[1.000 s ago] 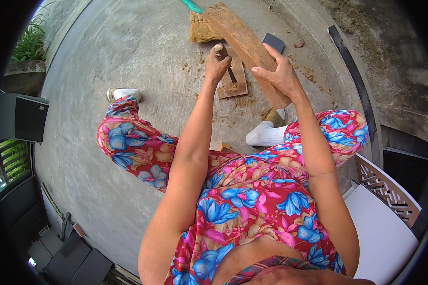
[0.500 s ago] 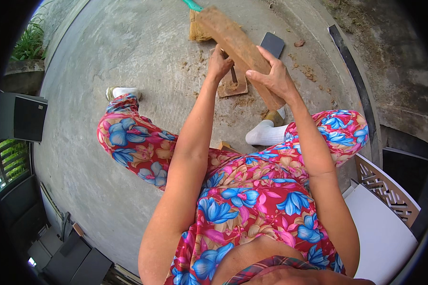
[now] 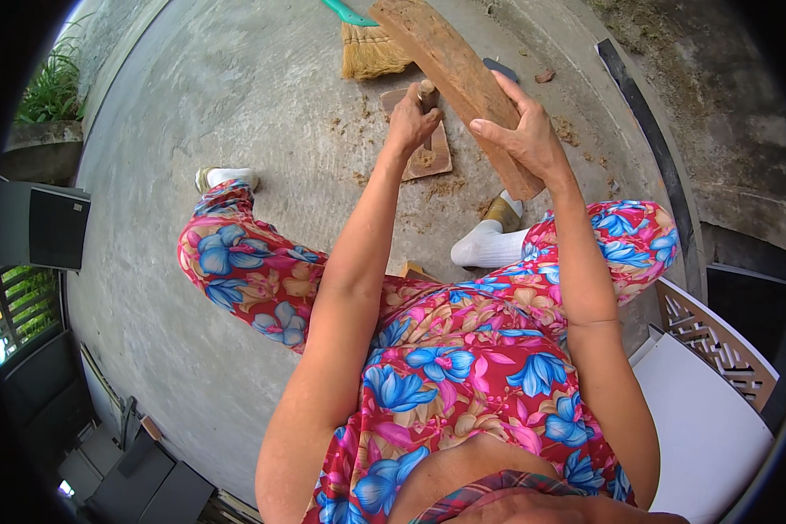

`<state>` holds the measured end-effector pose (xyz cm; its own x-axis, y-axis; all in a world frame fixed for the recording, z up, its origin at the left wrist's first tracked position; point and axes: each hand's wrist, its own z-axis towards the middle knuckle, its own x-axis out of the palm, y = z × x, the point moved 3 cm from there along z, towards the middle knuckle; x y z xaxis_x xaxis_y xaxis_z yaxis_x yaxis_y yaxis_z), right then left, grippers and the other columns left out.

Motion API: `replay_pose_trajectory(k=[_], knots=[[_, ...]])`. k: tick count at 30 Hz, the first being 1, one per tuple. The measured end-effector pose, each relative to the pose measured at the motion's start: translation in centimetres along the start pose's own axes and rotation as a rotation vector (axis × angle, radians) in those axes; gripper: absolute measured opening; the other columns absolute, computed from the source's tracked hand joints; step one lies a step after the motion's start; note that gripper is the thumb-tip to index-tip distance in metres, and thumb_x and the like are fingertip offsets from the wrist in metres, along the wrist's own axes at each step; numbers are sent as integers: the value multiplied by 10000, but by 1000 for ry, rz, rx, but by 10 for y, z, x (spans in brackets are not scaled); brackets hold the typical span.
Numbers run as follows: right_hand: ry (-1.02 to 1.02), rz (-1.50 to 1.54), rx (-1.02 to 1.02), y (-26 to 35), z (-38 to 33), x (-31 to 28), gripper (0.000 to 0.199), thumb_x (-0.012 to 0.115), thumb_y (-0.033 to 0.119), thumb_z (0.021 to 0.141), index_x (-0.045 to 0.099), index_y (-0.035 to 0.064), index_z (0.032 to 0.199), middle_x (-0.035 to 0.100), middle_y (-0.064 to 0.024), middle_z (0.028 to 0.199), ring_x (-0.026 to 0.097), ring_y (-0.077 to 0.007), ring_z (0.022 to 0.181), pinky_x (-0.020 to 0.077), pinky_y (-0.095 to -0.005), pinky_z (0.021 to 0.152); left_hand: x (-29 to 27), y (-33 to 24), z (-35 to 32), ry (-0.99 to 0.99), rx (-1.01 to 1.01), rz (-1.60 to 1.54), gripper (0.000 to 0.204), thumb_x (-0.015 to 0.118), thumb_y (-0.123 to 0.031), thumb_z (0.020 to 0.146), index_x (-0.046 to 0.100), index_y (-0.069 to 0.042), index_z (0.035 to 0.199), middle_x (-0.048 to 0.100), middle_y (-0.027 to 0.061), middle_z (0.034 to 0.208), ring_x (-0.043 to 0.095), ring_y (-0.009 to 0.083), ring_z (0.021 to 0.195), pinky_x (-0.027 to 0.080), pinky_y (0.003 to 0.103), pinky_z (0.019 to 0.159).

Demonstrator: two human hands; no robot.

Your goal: The person is using a chisel and a mallet to carve or shape a piece of wood while sitting on the ground.

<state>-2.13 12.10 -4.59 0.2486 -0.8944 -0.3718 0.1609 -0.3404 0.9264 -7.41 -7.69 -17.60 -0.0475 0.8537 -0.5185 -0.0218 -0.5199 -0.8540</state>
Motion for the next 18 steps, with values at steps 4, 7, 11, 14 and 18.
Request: replay_pose_trajectory(k=[4, 7, 11, 14, 18], knots=[[-67, -47, -49, -19, -2, 3, 889, 812, 369, 720, 451, -59, 1411, 584, -254, 1319, 586, -292, 1214, 454, -359, 1025, 10, -3, -2, 16, 48, -47, 466, 639, -224, 792, 532, -59, 1215, 670, 275, 1028, 629, 452, 1004, 493, 481, 847], [-70, -138, -31, -26, -3, 11, 871, 807, 378, 732, 456, -2, 1433, 564, -207, 1361, 580, -275, 1221, 444, -355, 1031, 16, -3, -2, 42, 90, -42, 466, 659, -242, 813, 563, -68, 1235, 669, 263, 1070, 623, 447, 1034, 498, 478, 856], [52, -317, 141, -24, -5, 16, 904, 802, 388, 722, 432, -10, 1444, 536, -239, 1384, 559, -307, 1249, 427, -369, 1053, 18, 9, 2, 94, 136, 8, 408, 687, -249, 838, 620, -77, 1202, 667, 229, 1138, 617, 431, 1071, 504, 472, 876], [31, -287, 121, -25, -9, 8, 917, 792, 387, 698, 433, -16, 1440, 549, -253, 1365, 567, -329, 1242, 435, -386, 1052, 21, -3, 0, 147, 107, 155, 416, 685, -216, 837, 596, -82, 1221, 672, 219, 1132, 621, 420, 1065, 504, 471, 874], [-74, -306, -20, -16, -18, -4, 902, 803, 378, 723, 431, -13, 1446, 565, -228, 1355, 578, -277, 1223, 435, -361, 1039, 17, -11, -7, 112, 111, 141, 415, 674, -195, 838, 574, -90, 1227, 679, 218, 1106, 625, 412, 1055, 503, 476, 869]])
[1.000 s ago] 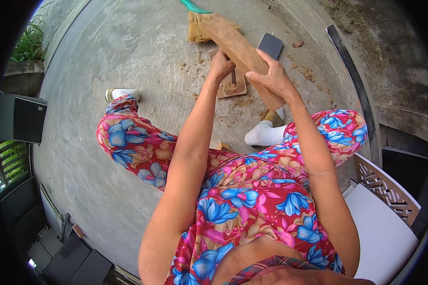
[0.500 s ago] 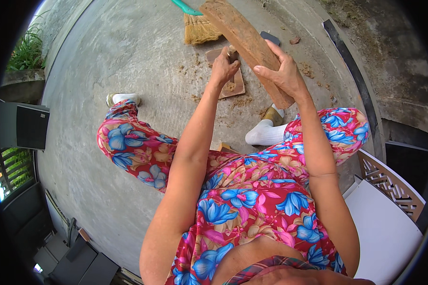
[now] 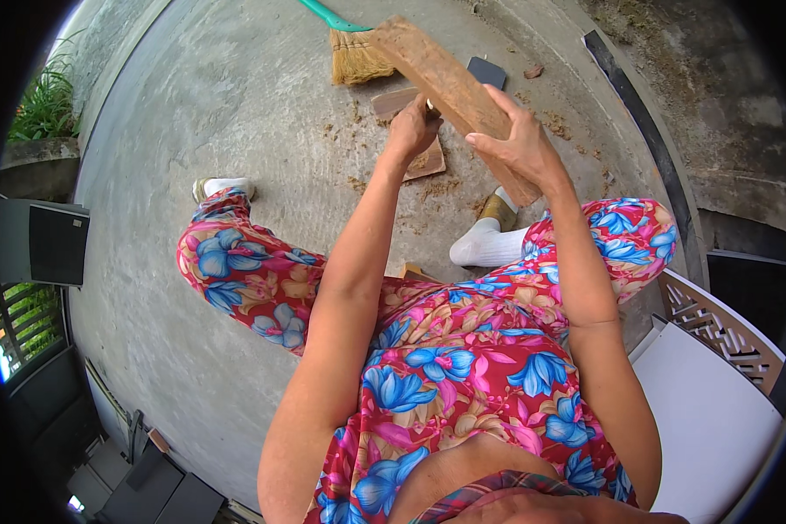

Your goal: The person is using a chisel and a mallet to carve or shape a piece of wood while sitting on the ground.

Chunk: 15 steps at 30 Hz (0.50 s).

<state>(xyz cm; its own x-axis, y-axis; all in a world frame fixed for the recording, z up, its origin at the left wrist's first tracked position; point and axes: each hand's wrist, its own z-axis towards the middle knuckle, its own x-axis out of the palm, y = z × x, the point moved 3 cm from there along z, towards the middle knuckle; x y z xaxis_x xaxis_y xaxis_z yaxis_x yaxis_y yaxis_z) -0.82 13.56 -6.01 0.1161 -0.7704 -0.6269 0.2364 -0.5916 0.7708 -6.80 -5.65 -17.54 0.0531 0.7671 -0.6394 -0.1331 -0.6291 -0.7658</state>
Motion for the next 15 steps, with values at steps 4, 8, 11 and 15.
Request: replay_pose_trajectory(k=[4, 8, 11, 15], knots=[[-3, 147, 40, 10, -13, -16, 899, 813, 364, 721, 437, -23, 1440, 584, -209, 1332, 586, -251, 1206, 437, -352, 1032, -6, -11, -1, 35, -11, -36, 442, 673, -199, 832, 544, -105, 1244, 685, 224, 1068, 632, 418, 1027, 503, 480, 856], [-51, 175, 17, 11, -25, -25, 880, 814, 347, 728, 444, -24, 1434, 600, -210, 1312, 600, -252, 1189, 449, -349, 1017, -10, -32, 2, 54, 14, -28, 513, 664, -218, 813, 519, -129, 1296, 684, 238, 1050, 635, 435, 996, 502, 484, 851], [-51, 213, 25, 15, -34, -25, 864, 815, 341, 731, 452, -24, 1426, 620, -224, 1281, 622, -261, 1159, 468, -346, 993, -7, -23, 5, 55, 4, -9, 549, 651, -245, 791, 515, -157, 1316, 685, 242, 1042, 637, 441, 983, 504, 484, 848], [-93, 227, 56, 12, -43, -23, 856, 815, 340, 731, 459, -23, 1419, 630, -226, 1263, 637, -258, 1138, 483, -351, 976, 8, -9, 10, 86, 6, -8, 575, 648, -273, 773, 511, -176, 1323, 687, 241, 1029, 638, 442, 978, 506, 481, 840]])
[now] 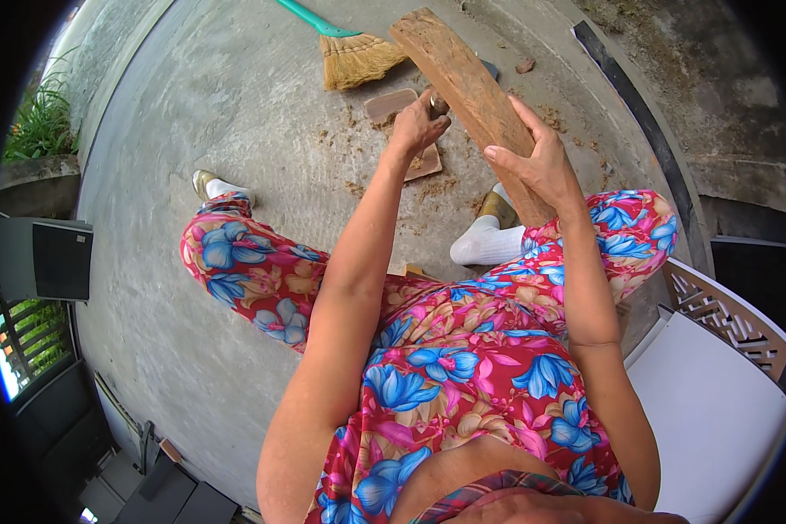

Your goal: The person is using a chisel and a mallet to carve or shape a piece of wood while sitting on the ground.

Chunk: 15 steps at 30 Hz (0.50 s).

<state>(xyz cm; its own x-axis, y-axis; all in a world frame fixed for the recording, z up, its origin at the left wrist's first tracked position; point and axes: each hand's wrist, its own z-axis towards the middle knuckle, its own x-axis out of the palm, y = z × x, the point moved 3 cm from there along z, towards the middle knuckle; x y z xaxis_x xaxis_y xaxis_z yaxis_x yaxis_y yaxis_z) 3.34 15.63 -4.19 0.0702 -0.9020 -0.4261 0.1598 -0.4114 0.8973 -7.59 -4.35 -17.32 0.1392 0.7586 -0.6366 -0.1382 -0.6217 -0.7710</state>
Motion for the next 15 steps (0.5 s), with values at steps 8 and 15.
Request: replay_pose_trajectory(k=[8, 15], knots=[[-6, 27, 70, -5, -10, -5, 896, 816, 343, 745, 416, -58, 1439, 551, -228, 1360, 572, -257, 1228, 436, -365, 1043, 13, -11, 6, 99, 14, 93, 565, 662, -312, 774, 545, -177, 1310, 697, 226, 1021, 656, 408, 970, 512, 466, 839], [-71, 50, 21, -11, -22, -5, 850, 807, 324, 749, 440, -50, 1418, 601, -251, 1294, 615, -274, 1183, 482, -370, 994, 14, -7, 12, 131, 100, 118, 541, 695, -248, 770, 562, -127, 1281, 704, 208, 1038, 670, 385, 971, 519, 447, 831]])
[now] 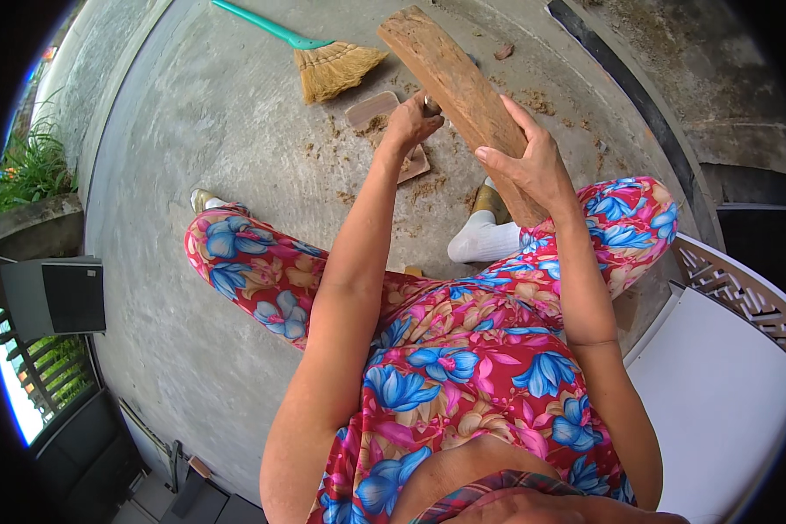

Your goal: The person is using a chisel and a mallet to carve or shape a piece of wood while sitting on the ground.

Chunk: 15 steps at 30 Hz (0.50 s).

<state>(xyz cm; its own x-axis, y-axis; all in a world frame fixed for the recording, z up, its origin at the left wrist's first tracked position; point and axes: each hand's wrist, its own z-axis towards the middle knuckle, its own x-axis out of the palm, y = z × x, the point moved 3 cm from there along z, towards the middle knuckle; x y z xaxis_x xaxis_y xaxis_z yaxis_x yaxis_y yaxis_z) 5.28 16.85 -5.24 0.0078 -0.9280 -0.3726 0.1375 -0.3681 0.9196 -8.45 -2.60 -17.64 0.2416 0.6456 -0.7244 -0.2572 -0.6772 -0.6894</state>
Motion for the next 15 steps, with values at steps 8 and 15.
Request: replay_pose_trajectory(k=[8, 15], knots=[[-73, -165, 79, -38, -11, 17, 890, 795, 344, 737, 407, -50, 1435, 549, -284, 1345, 570, -332, 1243, 453, -374, 1029, -1, 0, 6, 52, -61, 46, 485, 727, -281, 834, 597, -61, 1246, 702, 212, 1072, 674, 350, 1023, 505, 425, 881], [-92, -44, 50, -31, -11, 17, 918, 773, 375, 745, 373, -41, 1459, 527, -292, 1366, 541, -360, 1270, 432, -390, 1054, -7, -4, -1, 31, 11, 4, 517, 731, -345, 804, 596, -68, 1219, 698, 232, 1044, 668, 396, 987, 521, 449, 842]])
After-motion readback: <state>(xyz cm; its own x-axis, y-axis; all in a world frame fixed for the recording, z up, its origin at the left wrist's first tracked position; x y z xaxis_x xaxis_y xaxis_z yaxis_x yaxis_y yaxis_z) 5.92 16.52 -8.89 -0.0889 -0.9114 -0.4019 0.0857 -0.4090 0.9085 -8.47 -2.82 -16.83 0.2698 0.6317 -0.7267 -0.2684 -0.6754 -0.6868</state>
